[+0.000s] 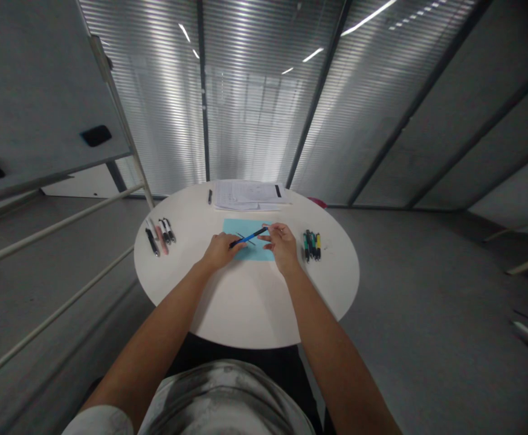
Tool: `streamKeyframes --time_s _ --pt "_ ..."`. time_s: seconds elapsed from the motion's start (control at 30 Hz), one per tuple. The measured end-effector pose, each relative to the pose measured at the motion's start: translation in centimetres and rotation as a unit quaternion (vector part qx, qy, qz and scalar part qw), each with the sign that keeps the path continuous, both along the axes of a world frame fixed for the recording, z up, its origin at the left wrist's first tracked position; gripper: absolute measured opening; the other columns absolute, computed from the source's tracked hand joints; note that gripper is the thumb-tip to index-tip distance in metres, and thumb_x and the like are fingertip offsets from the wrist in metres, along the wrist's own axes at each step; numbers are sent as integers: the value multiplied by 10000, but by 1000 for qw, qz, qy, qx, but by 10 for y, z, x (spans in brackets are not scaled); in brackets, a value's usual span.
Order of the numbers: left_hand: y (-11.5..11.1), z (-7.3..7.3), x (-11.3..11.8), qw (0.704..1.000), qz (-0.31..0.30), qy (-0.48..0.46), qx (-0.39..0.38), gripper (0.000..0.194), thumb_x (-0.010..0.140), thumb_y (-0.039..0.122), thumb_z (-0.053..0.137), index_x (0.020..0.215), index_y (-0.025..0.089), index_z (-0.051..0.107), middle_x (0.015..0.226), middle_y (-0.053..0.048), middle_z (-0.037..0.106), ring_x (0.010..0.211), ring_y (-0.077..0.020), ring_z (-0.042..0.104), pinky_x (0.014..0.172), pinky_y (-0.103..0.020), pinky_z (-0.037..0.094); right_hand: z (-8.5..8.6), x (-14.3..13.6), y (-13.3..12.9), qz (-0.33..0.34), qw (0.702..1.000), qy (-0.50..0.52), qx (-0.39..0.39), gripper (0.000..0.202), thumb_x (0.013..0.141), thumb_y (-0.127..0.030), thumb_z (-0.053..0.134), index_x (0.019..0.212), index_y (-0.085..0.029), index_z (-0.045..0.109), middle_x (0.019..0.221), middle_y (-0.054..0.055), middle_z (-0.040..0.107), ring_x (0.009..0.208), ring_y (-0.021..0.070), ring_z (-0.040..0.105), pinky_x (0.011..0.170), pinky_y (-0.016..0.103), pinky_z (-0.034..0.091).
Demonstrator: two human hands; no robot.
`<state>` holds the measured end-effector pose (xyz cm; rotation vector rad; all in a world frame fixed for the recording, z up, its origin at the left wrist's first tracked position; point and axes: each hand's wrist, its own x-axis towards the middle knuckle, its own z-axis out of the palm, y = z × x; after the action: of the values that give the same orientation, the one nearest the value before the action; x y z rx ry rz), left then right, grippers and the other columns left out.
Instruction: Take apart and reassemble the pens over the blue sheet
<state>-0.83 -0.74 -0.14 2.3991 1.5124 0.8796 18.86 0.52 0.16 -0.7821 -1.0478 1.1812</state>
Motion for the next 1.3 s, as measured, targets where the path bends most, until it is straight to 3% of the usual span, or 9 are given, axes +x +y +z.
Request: streamKeyframes --time_s 0.4,1.3 --pt "3 -5 0 999 -16 -27 14 370 892 455 454 827 190 703 711 -37 654 657 -137 543 635 -242 360 0 4 2 -70 997 -22 2 309 746 -414 641 928 -212 494 932 22 680 639 131 678 401 158 451" --pt "5 -6 -3 998 -25 -51 1 352 860 465 509 815 186 719 686 -38 658 642 -133 533 615 -233 358 0 1 3 -57 997 -50 -28 385 678 -450 681 919 -206 508 919 13 640 609 137 669 385 176 455"
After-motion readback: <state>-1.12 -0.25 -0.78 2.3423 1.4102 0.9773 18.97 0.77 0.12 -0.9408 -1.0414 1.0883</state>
